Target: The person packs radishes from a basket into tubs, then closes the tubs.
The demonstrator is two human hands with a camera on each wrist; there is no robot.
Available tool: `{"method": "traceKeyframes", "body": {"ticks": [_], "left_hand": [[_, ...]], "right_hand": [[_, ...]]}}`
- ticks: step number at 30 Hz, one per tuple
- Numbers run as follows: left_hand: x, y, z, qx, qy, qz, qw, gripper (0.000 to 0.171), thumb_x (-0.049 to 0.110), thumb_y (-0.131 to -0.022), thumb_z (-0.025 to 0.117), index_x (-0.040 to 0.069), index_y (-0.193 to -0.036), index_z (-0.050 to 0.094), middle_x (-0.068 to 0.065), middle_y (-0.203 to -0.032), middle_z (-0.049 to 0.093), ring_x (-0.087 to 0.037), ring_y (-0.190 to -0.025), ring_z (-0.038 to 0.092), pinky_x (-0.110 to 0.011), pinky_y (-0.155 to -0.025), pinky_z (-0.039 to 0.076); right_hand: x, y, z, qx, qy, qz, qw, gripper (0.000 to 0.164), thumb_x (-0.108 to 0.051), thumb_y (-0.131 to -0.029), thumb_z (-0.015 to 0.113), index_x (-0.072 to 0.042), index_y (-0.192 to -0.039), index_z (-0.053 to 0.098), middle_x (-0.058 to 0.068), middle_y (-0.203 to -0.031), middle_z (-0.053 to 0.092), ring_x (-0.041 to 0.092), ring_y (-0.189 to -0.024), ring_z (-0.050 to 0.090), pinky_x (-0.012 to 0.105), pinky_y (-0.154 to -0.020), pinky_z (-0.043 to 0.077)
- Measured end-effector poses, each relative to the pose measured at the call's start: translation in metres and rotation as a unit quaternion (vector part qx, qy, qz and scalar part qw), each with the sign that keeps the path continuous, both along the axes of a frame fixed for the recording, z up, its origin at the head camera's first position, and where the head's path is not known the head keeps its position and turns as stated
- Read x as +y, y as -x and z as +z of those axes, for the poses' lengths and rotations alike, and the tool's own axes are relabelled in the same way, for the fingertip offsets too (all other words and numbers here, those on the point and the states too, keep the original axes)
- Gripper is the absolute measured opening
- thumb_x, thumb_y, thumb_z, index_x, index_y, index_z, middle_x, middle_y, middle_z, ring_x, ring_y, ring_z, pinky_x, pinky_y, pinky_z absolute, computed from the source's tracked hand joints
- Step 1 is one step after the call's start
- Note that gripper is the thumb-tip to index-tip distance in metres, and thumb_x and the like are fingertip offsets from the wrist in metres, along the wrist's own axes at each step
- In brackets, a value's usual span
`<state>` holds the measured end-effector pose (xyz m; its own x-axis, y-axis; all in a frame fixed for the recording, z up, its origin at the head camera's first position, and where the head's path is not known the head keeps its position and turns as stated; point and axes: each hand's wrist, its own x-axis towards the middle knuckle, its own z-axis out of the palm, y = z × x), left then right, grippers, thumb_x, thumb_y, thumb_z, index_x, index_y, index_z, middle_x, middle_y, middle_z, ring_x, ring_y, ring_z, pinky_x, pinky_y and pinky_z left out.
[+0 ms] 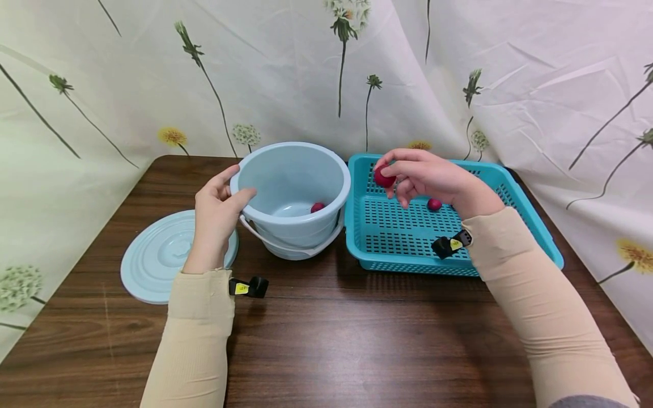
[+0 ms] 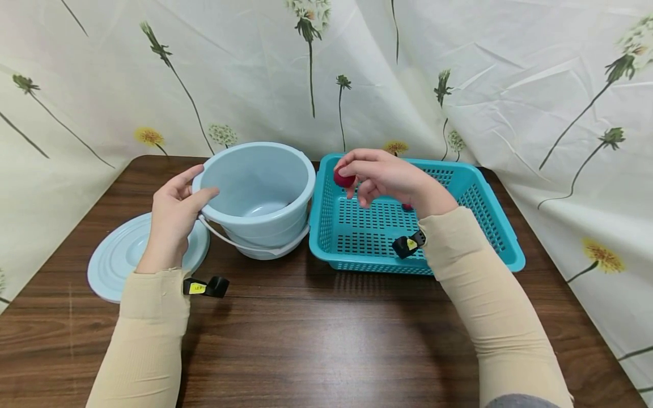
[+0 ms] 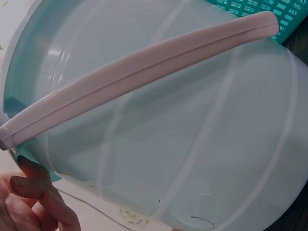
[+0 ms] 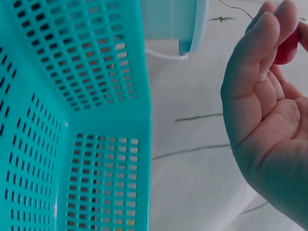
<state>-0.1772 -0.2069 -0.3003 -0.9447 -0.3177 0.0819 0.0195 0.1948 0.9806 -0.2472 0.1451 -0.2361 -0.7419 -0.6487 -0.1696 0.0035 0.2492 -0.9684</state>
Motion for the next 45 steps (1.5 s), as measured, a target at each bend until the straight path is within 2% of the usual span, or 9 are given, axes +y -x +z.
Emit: {"method": "traceKeyframes", "body": {"ticks": [9,20,27,34,45], "left_hand": [[0.0,-0.001,0.0,0.001,0.0,0.001,1.0,0.058,0.016,-0.089,0.067,0.015,-0.145,0.051,0.013,-0.073,0.062,-0.004,-0.064,0.052,-0.017,-0.055,0.045],[0.0,0.0,0.001,-0.007,0.003,-0.003,1.0,0.058,0.016,-0.089,0.067,0.015,-0.145,0.051,0.012,-0.071,0.06,-0.004,-0.062,0.052,-0.017,-0.054,0.045],[0.0,0.0,0.0,-0.004,0.004,-0.001,1.0,0.058,0.015,-0.089,0.067,0.015,-0.145,0.051,0.012,-0.072,0.061,-0.004,-0.063,0.052,-0.018,-0.055,0.045],[0.0,0.001,0.0,0.002,-0.002,-0.001,1.0,0.058,0.015,-0.089,0.067,0.016,-0.145,0.052,0.012,-0.072,0.06,-0.005,-0.061,0.049,-0.017,-0.053,0.042],[-0.001,0.001,0.0,-0.005,-0.005,-0.001,1.0,0.058,0.016,-0.089,0.067,0.017,-0.145,0.051,0.012,-0.074,0.062,-0.005,-0.065,0.053,-0.016,-0.054,0.044]], "right_hand": [[-0.026,-0.007,0.004,-0.006,0.022,-0.011,1.0,0.023,-0.018,-0.102,0.05,-0.005,-0.12,0.053,0.014,-0.087,0.065,0.021,-0.055,0.057,0.033,-0.061,0.054],[-0.052,-0.006,0.001,-0.02,0.052,-0.008,0.998,0.023,-0.019,-0.101,0.05,-0.006,-0.121,0.053,0.012,-0.085,0.065,0.021,-0.054,0.058,0.032,-0.062,0.054],[-0.066,-0.006,-0.002,-0.03,0.042,-0.026,0.998,0.026,-0.023,-0.1,0.054,-0.008,-0.122,0.054,0.01,-0.086,0.067,0.02,-0.055,0.059,0.031,-0.062,0.055],[-0.069,-0.004,-0.005,-0.035,0.032,-0.025,0.999,0.028,-0.024,-0.101,0.053,-0.009,-0.124,0.053,0.009,-0.088,0.069,0.019,-0.057,0.062,0.032,-0.064,0.057],[-0.065,-0.003,-0.008,-0.04,0.026,-0.014,0.999,0.037,-0.023,-0.103,0.05,-0.006,-0.137,0.049,0.007,-0.088,0.07,0.018,-0.061,0.064,0.034,-0.069,0.058]]}}
